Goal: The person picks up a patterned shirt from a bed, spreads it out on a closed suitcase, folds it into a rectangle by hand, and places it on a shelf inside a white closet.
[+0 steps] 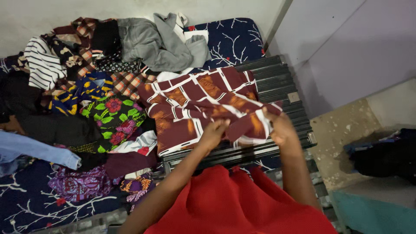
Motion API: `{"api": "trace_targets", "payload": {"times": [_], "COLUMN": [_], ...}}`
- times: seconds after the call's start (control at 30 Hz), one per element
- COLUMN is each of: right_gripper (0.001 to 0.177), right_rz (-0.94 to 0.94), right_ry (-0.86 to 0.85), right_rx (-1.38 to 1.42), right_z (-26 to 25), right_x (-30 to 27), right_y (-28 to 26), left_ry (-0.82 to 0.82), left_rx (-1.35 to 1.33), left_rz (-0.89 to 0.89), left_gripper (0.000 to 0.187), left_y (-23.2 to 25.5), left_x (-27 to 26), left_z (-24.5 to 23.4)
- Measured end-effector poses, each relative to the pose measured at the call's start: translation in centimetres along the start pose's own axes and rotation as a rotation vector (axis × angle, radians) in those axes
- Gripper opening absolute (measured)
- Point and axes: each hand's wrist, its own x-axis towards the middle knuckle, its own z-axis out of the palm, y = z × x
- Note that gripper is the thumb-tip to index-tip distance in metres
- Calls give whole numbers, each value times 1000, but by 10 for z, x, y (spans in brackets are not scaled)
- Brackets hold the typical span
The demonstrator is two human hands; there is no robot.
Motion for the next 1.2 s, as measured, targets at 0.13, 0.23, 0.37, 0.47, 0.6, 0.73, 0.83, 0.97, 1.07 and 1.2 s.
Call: {"api": "trace_targets", "payload": {"times": [0.13,0.23,0.37,0.47,0.6,0.73,0.83,0.97,1.07,1.2], "right_gripper": [29,43,45,45,37,31,31,32,31,33], "right_rz": [136,135,112,157,157,38,-37,-91,-88,-150], "right_ry": [-81,-261,-556,-696,-719,-600,-524,-154,-15,-43], "right_rx": [233,458,753,844,885,888,853,671,644,478], "right_z": [-4,-10,-13,-14,-44,-113,-156,-172,-164,-152], "right_x": [3,14,11,7,21,60,78,62,44,18], "right_y": [-17,-17,-19,-22,-26,-18,-8,-19,-28,-39], "left_ry": [-251,-296,-172,-126,358,255,324,464,562,767], "left_rx": [91,-204,-639,-756,-1473,-1588,-1637,-1586,-1587,-1536], "left_rz": [-287,-304,-284,-124,229,518,509,487,498,145], "left_gripper": [85,91,94,102,67,49,43,34,24,23], "left_y": [-24,-11,2,0,7,-4,-27,-83,-120,-132], "left_x": [-29,-37,-22,9,36,18,-1,-28,-57,-86], "left_z": [-13,-15,-12,-17,-42,-86,-121,-162,-184,-188]}}
